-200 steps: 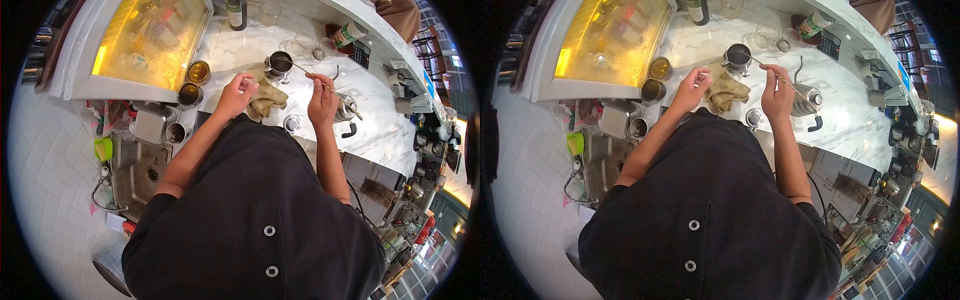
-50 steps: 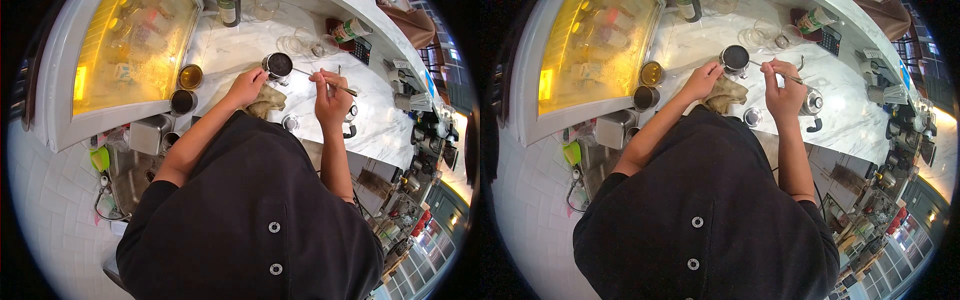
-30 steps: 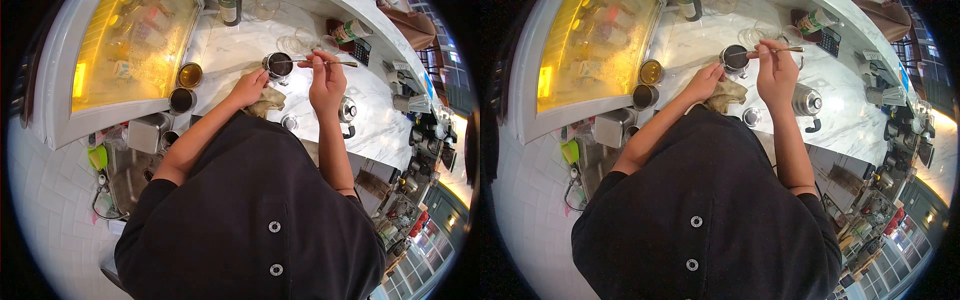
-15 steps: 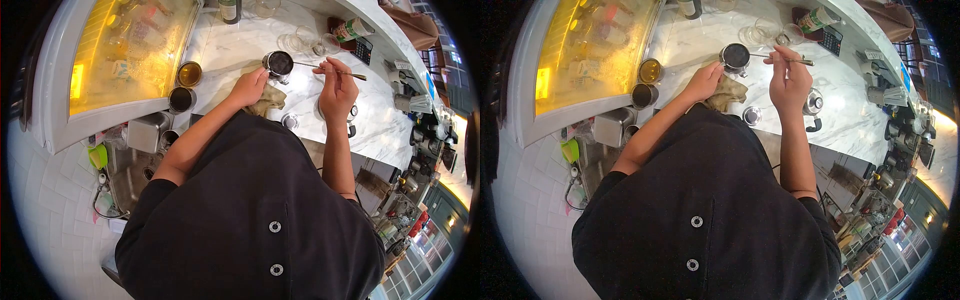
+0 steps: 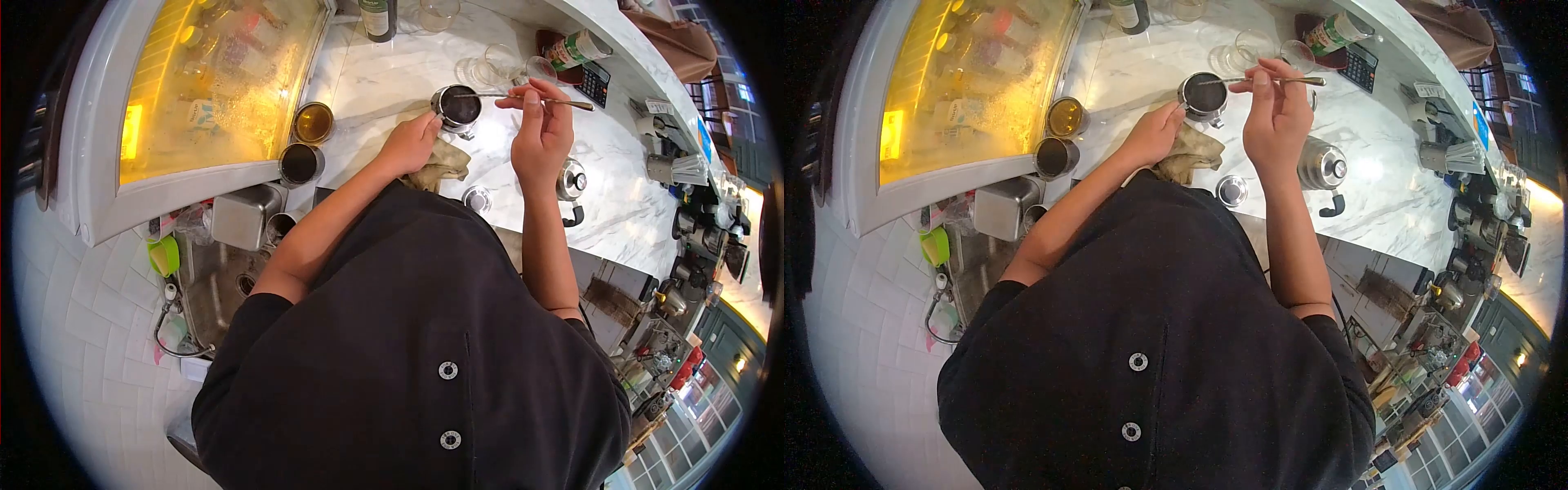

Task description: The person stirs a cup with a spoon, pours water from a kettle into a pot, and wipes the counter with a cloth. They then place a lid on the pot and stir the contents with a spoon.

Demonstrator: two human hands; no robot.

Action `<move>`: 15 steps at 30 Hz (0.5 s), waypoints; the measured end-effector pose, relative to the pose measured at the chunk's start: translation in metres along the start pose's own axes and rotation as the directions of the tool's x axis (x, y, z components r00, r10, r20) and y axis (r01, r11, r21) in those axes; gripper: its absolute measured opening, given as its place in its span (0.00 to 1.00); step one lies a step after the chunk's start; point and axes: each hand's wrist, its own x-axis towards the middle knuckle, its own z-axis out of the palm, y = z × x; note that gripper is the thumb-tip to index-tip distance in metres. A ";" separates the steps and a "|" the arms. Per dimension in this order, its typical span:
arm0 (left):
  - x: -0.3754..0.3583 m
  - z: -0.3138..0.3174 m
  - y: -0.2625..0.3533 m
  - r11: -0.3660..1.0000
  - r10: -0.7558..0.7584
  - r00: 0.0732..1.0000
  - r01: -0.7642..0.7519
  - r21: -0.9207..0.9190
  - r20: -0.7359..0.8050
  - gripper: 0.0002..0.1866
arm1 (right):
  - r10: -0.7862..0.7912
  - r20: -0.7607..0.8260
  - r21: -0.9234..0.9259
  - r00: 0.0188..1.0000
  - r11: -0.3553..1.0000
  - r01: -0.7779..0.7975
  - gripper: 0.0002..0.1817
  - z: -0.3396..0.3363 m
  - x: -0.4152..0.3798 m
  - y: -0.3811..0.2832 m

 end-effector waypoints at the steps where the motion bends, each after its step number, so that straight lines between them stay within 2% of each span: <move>1: 0.000 -0.001 0.002 1.000 -0.005 1.000 0.005 -0.005 0.006 0.19 | 0.004 -0.015 -0.012 1.000 1.000 -0.004 0.10 -0.001 0.001 -0.001; 4: -0.001 -0.002 0.001 0.999 0.034 0.999 -0.034 0.019 0.006 0.19 | -0.014 -0.028 -0.065 1.000 0.998 0.012 0.10 -0.009 0.002 0.001; 10: -0.002 -0.003 0.005 1.000 0.016 1.000 -0.016 0.002 0.007 0.18 | -0.016 -0.033 -0.153 0.999 0.988 0.011 0.10 -0.026 -0.007 -0.003; 14: -0.001 0.000 0.003 0.999 0.049 0.998 -0.049 -0.001 -0.037 0.18 | -0.043 0.020 -0.221 0.999 0.974 0.046 0.10 -0.028 -0.015 -0.009; 15: -0.001 -0.001 0.004 1.000 0.017 1.000 -0.017 -0.007 -0.017 0.18 | -0.044 0.035 -0.231 0.998 0.972 0.051 0.10 -0.027 -0.017 -0.010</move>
